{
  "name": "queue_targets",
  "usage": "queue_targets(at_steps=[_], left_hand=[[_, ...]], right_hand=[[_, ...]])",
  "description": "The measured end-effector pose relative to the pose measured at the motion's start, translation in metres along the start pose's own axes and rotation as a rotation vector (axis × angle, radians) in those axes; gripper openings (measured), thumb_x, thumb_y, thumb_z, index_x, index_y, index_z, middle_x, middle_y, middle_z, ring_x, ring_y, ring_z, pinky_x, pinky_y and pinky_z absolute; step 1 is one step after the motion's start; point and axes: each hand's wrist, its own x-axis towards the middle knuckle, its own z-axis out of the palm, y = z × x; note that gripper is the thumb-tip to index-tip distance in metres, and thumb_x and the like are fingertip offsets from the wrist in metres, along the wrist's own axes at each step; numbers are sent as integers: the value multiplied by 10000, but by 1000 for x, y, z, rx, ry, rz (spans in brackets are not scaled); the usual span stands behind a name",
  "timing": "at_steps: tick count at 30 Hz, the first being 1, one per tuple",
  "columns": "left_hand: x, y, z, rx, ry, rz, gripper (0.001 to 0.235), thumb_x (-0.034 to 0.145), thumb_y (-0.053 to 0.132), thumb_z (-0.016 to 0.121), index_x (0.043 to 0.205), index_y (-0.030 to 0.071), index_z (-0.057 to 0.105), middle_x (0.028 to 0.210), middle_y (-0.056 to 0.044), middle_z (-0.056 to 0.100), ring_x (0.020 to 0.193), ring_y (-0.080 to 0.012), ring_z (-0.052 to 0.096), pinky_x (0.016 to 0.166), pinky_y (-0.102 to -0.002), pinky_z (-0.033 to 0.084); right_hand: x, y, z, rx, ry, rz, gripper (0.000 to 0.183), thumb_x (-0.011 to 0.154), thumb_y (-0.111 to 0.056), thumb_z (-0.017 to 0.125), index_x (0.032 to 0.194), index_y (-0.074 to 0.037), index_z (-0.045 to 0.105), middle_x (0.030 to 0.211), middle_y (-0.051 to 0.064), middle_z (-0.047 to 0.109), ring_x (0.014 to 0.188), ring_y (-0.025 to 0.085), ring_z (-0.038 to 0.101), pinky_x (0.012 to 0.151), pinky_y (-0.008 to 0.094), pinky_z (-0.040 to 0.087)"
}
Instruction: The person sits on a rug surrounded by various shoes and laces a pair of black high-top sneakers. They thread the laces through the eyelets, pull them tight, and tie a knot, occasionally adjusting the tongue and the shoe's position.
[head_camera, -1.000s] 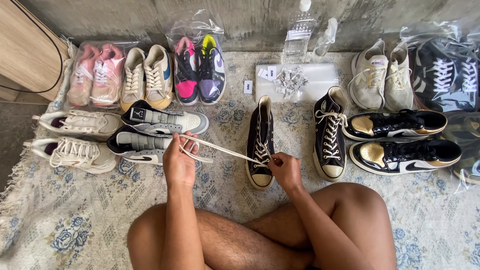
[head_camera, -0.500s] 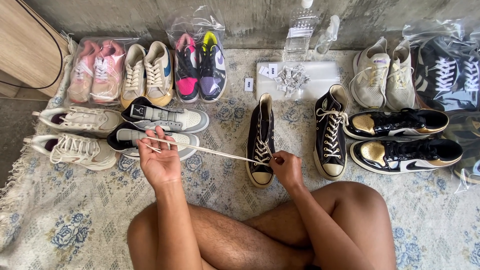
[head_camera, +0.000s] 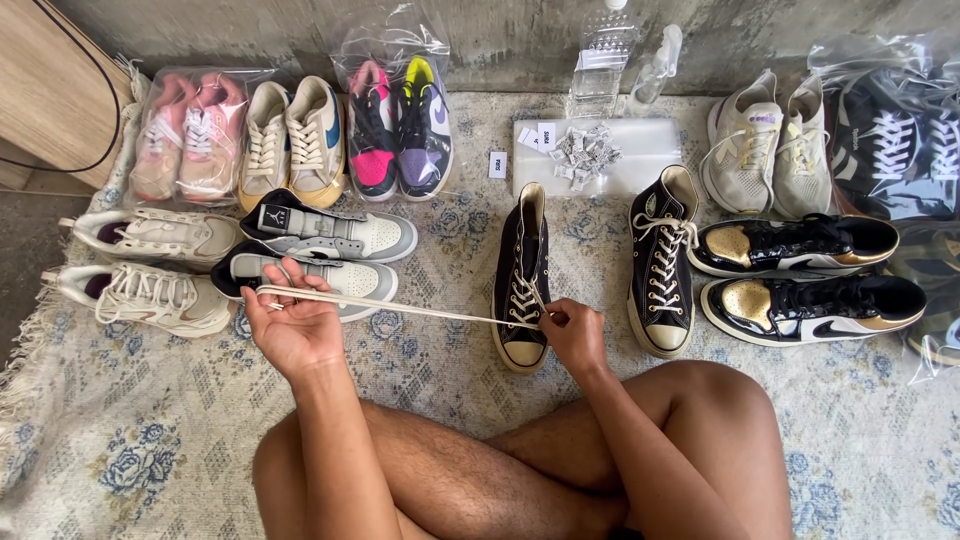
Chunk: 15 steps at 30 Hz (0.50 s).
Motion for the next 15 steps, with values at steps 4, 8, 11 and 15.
queue_targets(at_steps=[4, 8, 11, 15], left_hand=[[7, 4, -5, -44, 72, 49, 236, 938, 284, 718, 794, 125, 620, 933, -44, 799, 982, -236, 784, 832, -354, 587], [9, 0, -17, 257, 295, 220, 214, 1013, 340, 586, 935, 167, 486, 826, 7, 738, 834, -172, 791, 807, -334, 616], [6, -12, -15, 642, 301, 215, 196, 1011, 324, 586, 1012, 143, 510, 787, 4, 676, 737, -163, 766, 736, -314, 589], [-26, -59, 9, 1372, -178, -149, 71, 840, 79, 511, 822, 74, 579, 634, -10, 476, 432, -126, 487, 428, -204, 392]], right_hand=[[0, 0, 0, -6, -2, 7, 200, 890, -45, 698, 1051, 56, 761, 773, 233, 685, 712, 279, 726, 543, 367, 705], [0, -1, -1, -21, 3, -25, 199, 897, -51, 697, 1051, 59, 759, 776, 248, 679, 736, 312, 734, 552, 388, 706], [-3, -4, -1, -45, -6, -57, 198, 904, -55, 698, 1056, 57, 756, 791, 251, 680, 764, 339, 738, 563, 418, 705], [-5, -10, -3, -92, -20, -128, 191, 905, -55, 694, 1047, 56, 757, 778, 236, 709, 728, 361, 743, 550, 446, 679]])
